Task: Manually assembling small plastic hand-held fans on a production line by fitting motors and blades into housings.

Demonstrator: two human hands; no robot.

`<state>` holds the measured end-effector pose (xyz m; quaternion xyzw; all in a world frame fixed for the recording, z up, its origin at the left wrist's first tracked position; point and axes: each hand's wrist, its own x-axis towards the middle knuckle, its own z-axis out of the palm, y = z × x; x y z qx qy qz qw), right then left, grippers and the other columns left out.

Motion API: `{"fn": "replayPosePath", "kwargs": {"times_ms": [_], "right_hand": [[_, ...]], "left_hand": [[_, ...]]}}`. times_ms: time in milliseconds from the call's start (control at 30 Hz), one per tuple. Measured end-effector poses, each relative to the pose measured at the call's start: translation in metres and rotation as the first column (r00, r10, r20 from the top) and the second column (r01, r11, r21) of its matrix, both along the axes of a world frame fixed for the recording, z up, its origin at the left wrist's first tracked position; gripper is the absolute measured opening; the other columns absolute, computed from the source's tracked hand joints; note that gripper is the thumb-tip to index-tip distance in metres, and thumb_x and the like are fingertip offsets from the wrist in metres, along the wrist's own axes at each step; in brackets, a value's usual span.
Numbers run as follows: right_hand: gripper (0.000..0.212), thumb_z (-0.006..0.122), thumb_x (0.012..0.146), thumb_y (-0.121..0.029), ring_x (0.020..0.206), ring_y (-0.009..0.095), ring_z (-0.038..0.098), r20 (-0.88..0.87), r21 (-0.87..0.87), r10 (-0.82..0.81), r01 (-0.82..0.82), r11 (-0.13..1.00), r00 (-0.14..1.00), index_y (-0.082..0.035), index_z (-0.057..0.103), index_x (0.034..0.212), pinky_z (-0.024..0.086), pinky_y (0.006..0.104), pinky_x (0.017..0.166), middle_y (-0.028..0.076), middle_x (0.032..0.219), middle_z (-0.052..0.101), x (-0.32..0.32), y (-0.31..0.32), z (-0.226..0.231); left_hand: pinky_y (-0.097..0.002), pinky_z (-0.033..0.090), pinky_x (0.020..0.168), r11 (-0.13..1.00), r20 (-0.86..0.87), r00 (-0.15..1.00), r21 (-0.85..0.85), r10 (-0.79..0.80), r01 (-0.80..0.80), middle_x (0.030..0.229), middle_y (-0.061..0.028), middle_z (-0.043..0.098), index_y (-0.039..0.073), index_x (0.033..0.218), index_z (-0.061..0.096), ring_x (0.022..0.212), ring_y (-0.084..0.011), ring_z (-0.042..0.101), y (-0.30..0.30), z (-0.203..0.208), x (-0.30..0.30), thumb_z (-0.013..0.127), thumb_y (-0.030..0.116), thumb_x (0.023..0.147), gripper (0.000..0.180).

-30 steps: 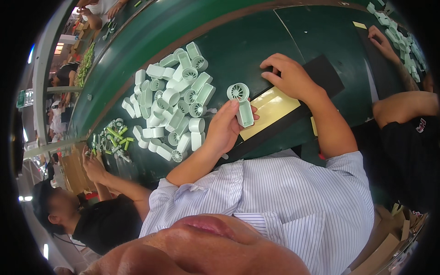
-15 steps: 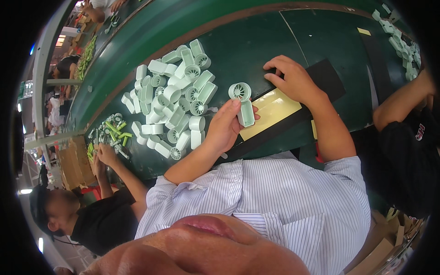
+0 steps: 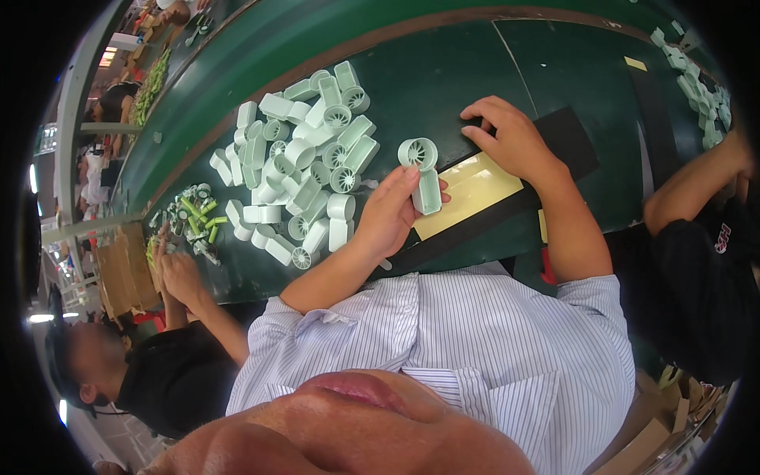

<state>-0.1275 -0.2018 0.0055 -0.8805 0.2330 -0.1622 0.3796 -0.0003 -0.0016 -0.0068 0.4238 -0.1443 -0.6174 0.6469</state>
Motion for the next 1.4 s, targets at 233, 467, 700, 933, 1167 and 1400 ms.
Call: {"fn": "replayPosePath", "kwargs": {"times_ms": [233,467,700,933,1167,1400], "right_hand": [[0.022,0.066,0.084,-0.010,0.075,0.019,0.058,0.038,-0.028,-0.003,0.004,1.000,0.999,-0.003,0.063,0.104,0.048,0.0315,0.071,0.008,0.100,0.060,-0.0004,-0.0004,-0.0038],[0.022,0.066,0.084,-0.011,0.075,0.019,0.057,0.031,-0.040,0.005,-0.004,0.999,0.999,-0.003,0.063,0.104,0.048,0.0316,0.070,0.008,0.098,0.060,0.0004,-0.0002,-0.0026],[0.023,0.065,0.083,-0.008,0.077,0.017,0.058,0.009,-0.009,-0.010,0.010,1.000,1.000,-0.001,0.063,0.105,0.048,0.0294,0.071,0.008,0.103,0.060,0.0007,0.0000,-0.0006],[0.022,0.066,0.082,-0.007,0.076,0.017,0.057,0.035,0.014,0.007,-0.008,1.000,0.999,-0.001,0.063,0.103,0.048,0.0294,0.071,0.009,0.102,0.060,-0.0015,0.0001,0.0012],[0.022,0.066,0.082,-0.007,0.076,0.017,0.057,0.037,0.008,0.004,-0.004,1.000,0.999,-0.001,0.063,0.103,0.048,0.0303,0.072,0.008,0.102,0.060,-0.0007,0.0003,0.0019],[0.022,0.065,0.082,-0.007,0.077,0.018,0.057,0.022,-0.001,0.010,-0.010,1.000,1.000,-0.001,0.063,0.103,0.048,0.0302,0.073,0.008,0.103,0.059,-0.0009,0.0013,0.0029]], "left_hand": [[-0.0365,0.048,0.090,0.999,-0.001,0.999,0.010,0.038,-0.038,0.105,-0.0150,0.062,0.001,0.119,0.049,0.097,-0.0245,0.062,-0.0026,0.0039,0.0020,0.046,0.034,0.100,0.038],[-0.0366,0.048,0.090,0.999,0.005,0.999,-0.010,0.048,-0.048,0.106,-0.0151,0.062,0.001,0.118,0.049,0.097,-0.0245,0.063,-0.0017,0.0043,0.0017,0.046,0.034,0.100,0.038],[-0.0362,0.048,0.090,0.999,0.012,0.999,-0.002,0.036,-0.036,0.106,-0.0132,0.061,0.002,0.119,0.049,0.096,-0.0230,0.062,-0.0017,0.0051,0.0020,0.045,0.033,0.101,0.037],[-0.0370,0.048,0.091,1.000,0.002,1.000,-0.014,0.027,-0.027,0.106,-0.0150,0.062,0.001,0.117,0.049,0.098,-0.0246,0.062,-0.0008,0.0061,0.0011,0.044,0.032,0.101,0.036],[-0.0367,0.048,0.091,0.999,0.015,0.999,-0.029,0.035,-0.034,0.106,-0.0140,0.061,0.001,0.117,0.049,0.098,-0.0242,0.061,-0.0014,0.0065,0.0019,0.044,0.034,0.101,0.036],[-0.0366,0.048,0.092,0.999,0.025,0.999,-0.030,0.031,-0.030,0.107,-0.0130,0.060,0.002,0.118,0.049,0.099,-0.0238,0.061,-0.0010,0.0038,0.0016,0.045,0.034,0.101,0.037]]}}
